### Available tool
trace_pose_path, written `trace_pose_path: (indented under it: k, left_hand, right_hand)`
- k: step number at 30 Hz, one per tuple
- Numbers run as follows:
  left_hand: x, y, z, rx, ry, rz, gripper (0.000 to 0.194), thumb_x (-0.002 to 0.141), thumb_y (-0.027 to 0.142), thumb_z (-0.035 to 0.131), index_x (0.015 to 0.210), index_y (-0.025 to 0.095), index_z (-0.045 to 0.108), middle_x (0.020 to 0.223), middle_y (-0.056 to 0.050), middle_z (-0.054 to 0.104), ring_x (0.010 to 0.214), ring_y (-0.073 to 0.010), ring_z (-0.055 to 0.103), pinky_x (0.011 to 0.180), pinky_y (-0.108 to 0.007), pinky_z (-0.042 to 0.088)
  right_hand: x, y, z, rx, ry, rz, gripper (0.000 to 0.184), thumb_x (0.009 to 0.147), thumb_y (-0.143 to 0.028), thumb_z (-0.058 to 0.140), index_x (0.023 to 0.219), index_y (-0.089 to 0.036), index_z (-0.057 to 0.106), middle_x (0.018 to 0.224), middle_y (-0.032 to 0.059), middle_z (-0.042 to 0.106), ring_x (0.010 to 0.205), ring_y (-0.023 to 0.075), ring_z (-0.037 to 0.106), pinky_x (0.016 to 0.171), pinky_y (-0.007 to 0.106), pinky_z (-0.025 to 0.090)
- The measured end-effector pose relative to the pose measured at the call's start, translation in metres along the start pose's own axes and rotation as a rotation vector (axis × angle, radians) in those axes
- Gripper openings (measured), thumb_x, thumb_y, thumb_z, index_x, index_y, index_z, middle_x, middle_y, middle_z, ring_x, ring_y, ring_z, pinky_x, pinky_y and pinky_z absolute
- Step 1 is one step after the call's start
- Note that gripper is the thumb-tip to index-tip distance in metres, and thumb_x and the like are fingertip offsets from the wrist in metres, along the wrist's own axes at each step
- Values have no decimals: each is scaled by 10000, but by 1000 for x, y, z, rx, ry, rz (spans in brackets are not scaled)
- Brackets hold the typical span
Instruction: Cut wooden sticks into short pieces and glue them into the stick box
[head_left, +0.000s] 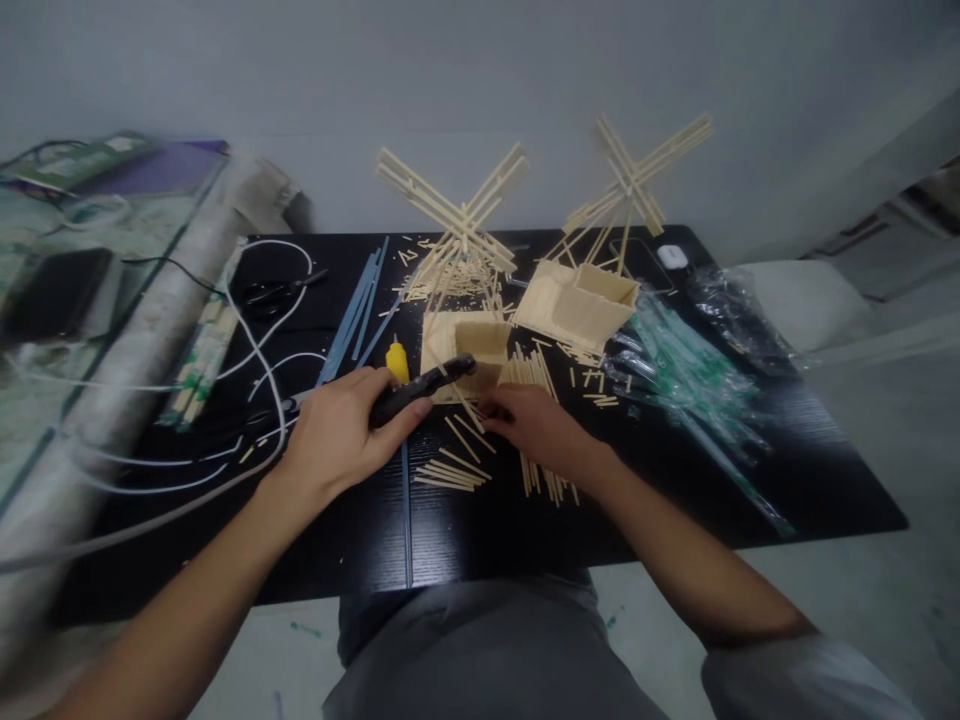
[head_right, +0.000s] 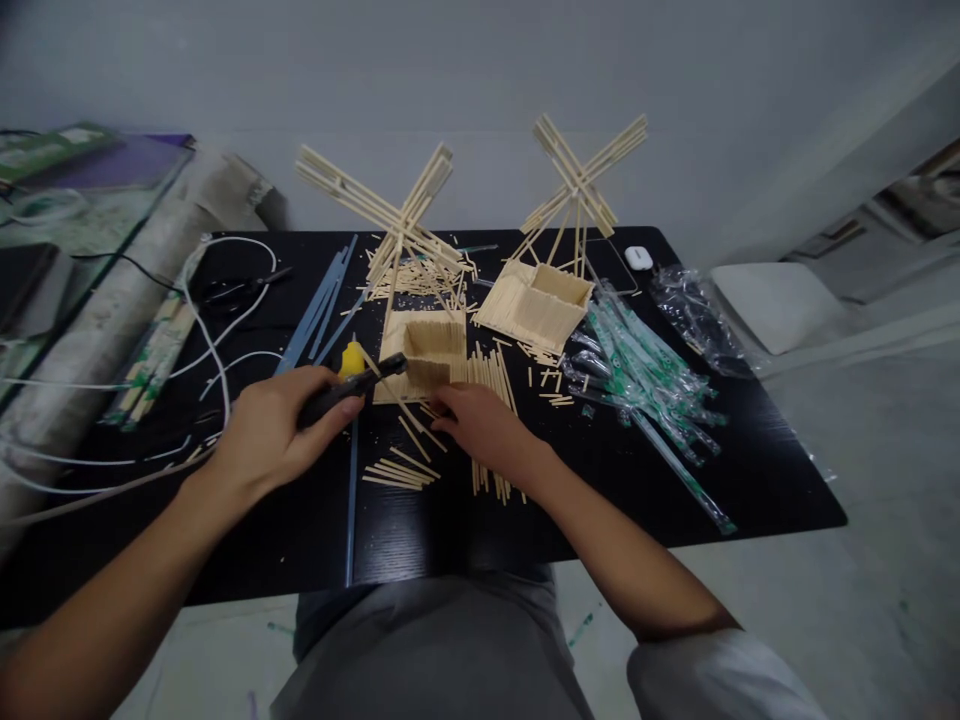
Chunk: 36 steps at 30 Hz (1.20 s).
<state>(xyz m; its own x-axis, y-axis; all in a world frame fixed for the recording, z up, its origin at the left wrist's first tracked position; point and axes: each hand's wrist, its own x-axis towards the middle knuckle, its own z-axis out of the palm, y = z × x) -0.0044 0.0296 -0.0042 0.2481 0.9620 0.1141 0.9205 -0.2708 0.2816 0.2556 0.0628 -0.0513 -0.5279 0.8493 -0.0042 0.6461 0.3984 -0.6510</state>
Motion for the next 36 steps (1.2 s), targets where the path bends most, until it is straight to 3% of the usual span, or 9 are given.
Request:
trace_pose_path:
  k: [4, 6, 9, 11, 14, 18, 24, 29, 36]
  left_hand:
    - [0, -2, 10, 1, -41, 47, 514, 1012, 573, 333, 928, 180, 652, 865, -83, 691, 806, -245, 667, 723, -353, 460]
    - [-2, -3, 14, 19, -46, 44, 515, 1004, 572, 332, 930, 178, 657, 872, -92, 710, 813, -254, 682, 719, -356, 465]
    - [-4, -4, 19, 33, -53, 31, 521, 985, 593, 345, 932, 181, 660, 890, -97, 738, 823, -268, 701, 714, -362, 472]
    - [-5, -3, 19, 31, -70, 16, 525, 976, 604, 350, 926, 181, 657, 890, -101, 747, 826, -283, 708, 708, -371, 475]
    - [-7, -1, 20, 34, -100, -13, 531, 961, 627, 364, 911, 181, 647, 851, -108, 741, 805, -301, 709, 688, -379, 472]
    - [-9, 2, 21, 22, -109, -42, 526, 961, 638, 381, 966, 182, 642, 863, -103, 741, 815, -289, 715, 696, -365, 471]
    - [-12, -1, 24, 29, -93, -28, 525, 951, 641, 400, 986, 174, 639, 867, -101, 741, 824, -297, 724, 693, -370, 480]
    - [-12, -3, 26, -29, -27, 56, 547, 948, 641, 389, 1000, 163, 650, 883, -111, 741, 839, -312, 726, 691, -388, 496]
    - [-13, -11, 29, -224, -42, 165, 496, 937, 609, 403, 978, 183, 654, 901, -93, 730, 818, -262, 697, 720, -374, 505]
  right_hand:
    - [-3, -5, -1, 159, 56, -17, 80, 903, -113, 706, 940, -161, 758, 914, 69, 779, 833, 182, 702, 803, 327, 532]
    - [-5, -10, -3, 421, 40, -8, 132, 915, -142, 671, 1012, -170, 756, 967, 64, 794, 860, 175, 724, 821, 333, 561]
    - [-7, -16, -5, 865, -94, 19, 200, 872, -173, 696, 1066, -179, 740, 1009, 51, 801, 893, 161, 750, 854, 330, 595]
    - [-9, -20, -3, 1034, -142, 50, 213, 834, -195, 738, 1047, -182, 734, 976, 41, 797, 857, 154, 753, 813, 309, 606]
    - [-11, -27, 3, 1042, -52, 115, 204, 809, -264, 810, 984, -186, 739, 889, 23, 779, 757, 143, 730, 713, 276, 603]
    - [-14, -32, 13, 944, 111, 139, 257, 782, -389, 866, 924, -202, 763, 831, 10, 768, 720, 152, 713, 703, 294, 615]
    - [-15, -36, 11, 915, 148, 136, 207, 792, -392, 859, 871, -213, 792, 790, -1, 764, 706, 148, 713, 728, 303, 615]
    - [-15, -37, 4, 960, 66, 105, 146, 813, -320, 840, 805, -190, 775, 681, -23, 711, 619, 119, 666, 663, 265, 575]
    - [-13, -32, 0, 1211, -204, 89, 256, 791, -378, 885, 791, -154, 759, 654, -2, 720, 589, 122, 672, 615, 264, 588]
